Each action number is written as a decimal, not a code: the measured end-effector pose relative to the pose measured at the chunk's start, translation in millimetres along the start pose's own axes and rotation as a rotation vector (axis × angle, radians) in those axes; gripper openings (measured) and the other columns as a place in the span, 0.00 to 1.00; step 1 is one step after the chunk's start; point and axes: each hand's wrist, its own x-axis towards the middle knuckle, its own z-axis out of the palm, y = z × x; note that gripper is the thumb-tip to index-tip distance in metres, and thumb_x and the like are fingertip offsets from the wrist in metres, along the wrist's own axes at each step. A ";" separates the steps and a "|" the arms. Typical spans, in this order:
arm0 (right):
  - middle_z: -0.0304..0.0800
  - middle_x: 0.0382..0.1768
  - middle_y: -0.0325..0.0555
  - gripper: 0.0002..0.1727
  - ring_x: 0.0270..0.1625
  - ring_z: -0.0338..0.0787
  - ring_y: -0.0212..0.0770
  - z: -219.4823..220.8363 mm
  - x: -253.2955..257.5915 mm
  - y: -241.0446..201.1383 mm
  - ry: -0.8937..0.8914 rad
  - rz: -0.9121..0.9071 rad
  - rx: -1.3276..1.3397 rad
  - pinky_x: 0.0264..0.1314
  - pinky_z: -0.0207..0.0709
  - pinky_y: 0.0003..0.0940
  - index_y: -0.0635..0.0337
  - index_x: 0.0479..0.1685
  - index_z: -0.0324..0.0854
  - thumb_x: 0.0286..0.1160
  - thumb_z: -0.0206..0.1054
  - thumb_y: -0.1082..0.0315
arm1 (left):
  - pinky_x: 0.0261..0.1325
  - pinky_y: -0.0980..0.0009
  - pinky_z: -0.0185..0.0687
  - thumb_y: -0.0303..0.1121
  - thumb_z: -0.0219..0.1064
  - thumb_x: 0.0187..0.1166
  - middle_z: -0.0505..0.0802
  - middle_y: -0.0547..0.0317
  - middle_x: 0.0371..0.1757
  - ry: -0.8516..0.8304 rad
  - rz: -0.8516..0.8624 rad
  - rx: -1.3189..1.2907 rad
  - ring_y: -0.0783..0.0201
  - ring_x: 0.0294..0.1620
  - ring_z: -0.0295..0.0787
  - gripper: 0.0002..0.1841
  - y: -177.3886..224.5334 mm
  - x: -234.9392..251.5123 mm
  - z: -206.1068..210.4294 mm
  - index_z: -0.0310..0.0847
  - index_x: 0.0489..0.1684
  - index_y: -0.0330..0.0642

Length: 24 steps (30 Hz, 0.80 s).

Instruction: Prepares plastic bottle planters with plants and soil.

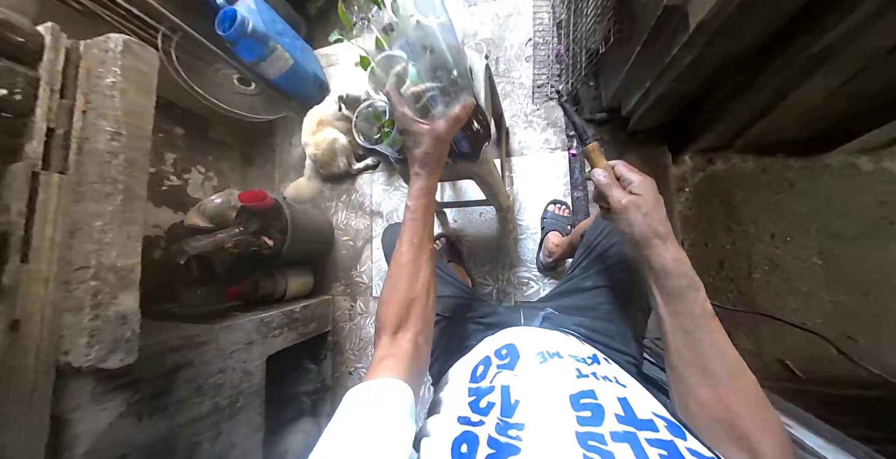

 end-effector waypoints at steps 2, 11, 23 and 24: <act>0.72 0.21 0.36 0.18 0.17 0.67 0.32 -1.6 -5.7 -10.1 -0.024 -0.066 0.051 0.19 0.63 0.30 0.50 0.55 0.83 0.90 0.56 0.47 | 0.72 0.63 0.84 0.40 0.89 0.50 0.80 0.41 0.74 0.039 -0.062 -0.041 0.58 0.71 0.83 0.61 33.5 18.4 -11.3 0.50 0.87 0.31; 0.72 0.22 0.31 0.17 0.20 0.70 0.29 3.1 -37.4 -51.2 -0.151 -0.329 0.149 0.23 0.67 0.28 0.49 0.58 0.84 0.87 0.54 0.53 | 0.45 0.57 0.94 0.40 0.73 0.78 0.93 0.49 0.44 0.040 -0.176 -0.153 0.56 0.43 0.94 0.21 176.6 80.0 -51.5 0.77 0.63 0.38; 0.76 0.21 0.28 0.16 0.17 0.74 0.24 18.9 -65.5 -95.9 -0.197 -0.540 0.054 0.16 0.69 0.23 0.49 0.56 0.84 0.90 0.53 0.53 | 0.44 0.62 0.91 0.40 0.53 0.92 0.90 0.56 0.39 -0.045 -0.174 -0.261 0.63 0.41 0.91 0.12 221.8 82.8 -52.3 0.79 0.50 0.45; 0.77 0.21 0.28 0.16 0.18 0.75 0.23 20.1 -67.7 -98.0 -0.198 -0.561 0.051 0.18 0.71 0.22 0.49 0.56 0.84 0.91 0.54 0.54 | 0.44 0.62 0.91 0.41 0.52 0.93 0.90 0.56 0.39 -0.062 -0.169 -0.282 0.63 0.41 0.91 0.13 221.2 83.0 -52.8 0.79 0.51 0.45</act>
